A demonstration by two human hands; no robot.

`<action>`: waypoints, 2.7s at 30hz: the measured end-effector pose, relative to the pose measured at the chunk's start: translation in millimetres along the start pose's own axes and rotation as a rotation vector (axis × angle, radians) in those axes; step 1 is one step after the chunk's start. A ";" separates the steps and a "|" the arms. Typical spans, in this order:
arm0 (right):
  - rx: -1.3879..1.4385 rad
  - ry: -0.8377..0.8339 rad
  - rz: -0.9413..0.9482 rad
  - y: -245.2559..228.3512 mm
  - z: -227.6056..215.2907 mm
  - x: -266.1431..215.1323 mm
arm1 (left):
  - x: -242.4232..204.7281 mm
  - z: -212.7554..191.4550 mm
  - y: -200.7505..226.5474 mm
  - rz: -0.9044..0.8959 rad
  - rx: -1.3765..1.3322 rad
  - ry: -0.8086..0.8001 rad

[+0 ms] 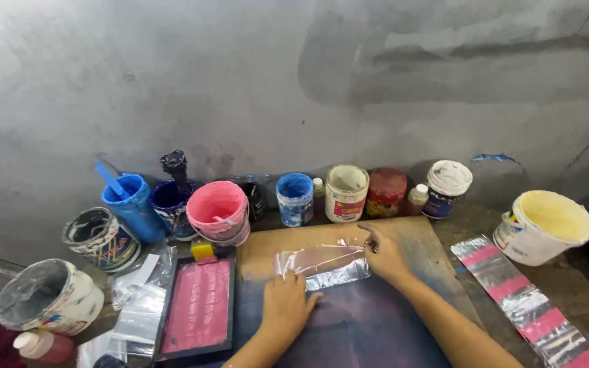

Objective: The person wipes a dark surface with a cloth, then places a clear plastic sheet on top. They stir pink paint in a bucket with a stick and pour it onto the plastic sheet.

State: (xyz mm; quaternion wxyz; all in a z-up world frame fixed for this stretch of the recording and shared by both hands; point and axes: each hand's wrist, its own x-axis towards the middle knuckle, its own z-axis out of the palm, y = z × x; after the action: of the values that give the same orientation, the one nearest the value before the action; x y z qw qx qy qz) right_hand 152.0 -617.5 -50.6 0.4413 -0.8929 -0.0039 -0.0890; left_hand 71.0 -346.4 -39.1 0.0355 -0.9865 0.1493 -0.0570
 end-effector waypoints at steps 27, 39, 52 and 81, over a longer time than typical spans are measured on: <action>-0.467 -0.846 -0.067 -38.2 -101.9 4.3 | -6.8 -12.5 6.1 0.051 -0.003 -0.117; -0.213 -0.477 -0.149 11.0 -69.5 15.7 | -5.8 -20.1 2.8 0.055 -0.032 -0.122; -0.265 -0.394 -0.254 27.3 -73.8 21.3 | -5.4 -25.8 -5.5 -0.050 -0.029 -0.306; 0.138 -0.527 -0.287 -128.9 19.9 14.7 | 9.7 -114.3 -226.3 -0.492 -0.495 -0.123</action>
State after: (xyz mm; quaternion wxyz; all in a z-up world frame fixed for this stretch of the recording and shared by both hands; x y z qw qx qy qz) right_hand 158.6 -524.2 41.5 0.4675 -0.8436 -0.2501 0.0846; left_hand 131.8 -139.7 94.8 -0.2107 -0.9732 -0.0862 0.0336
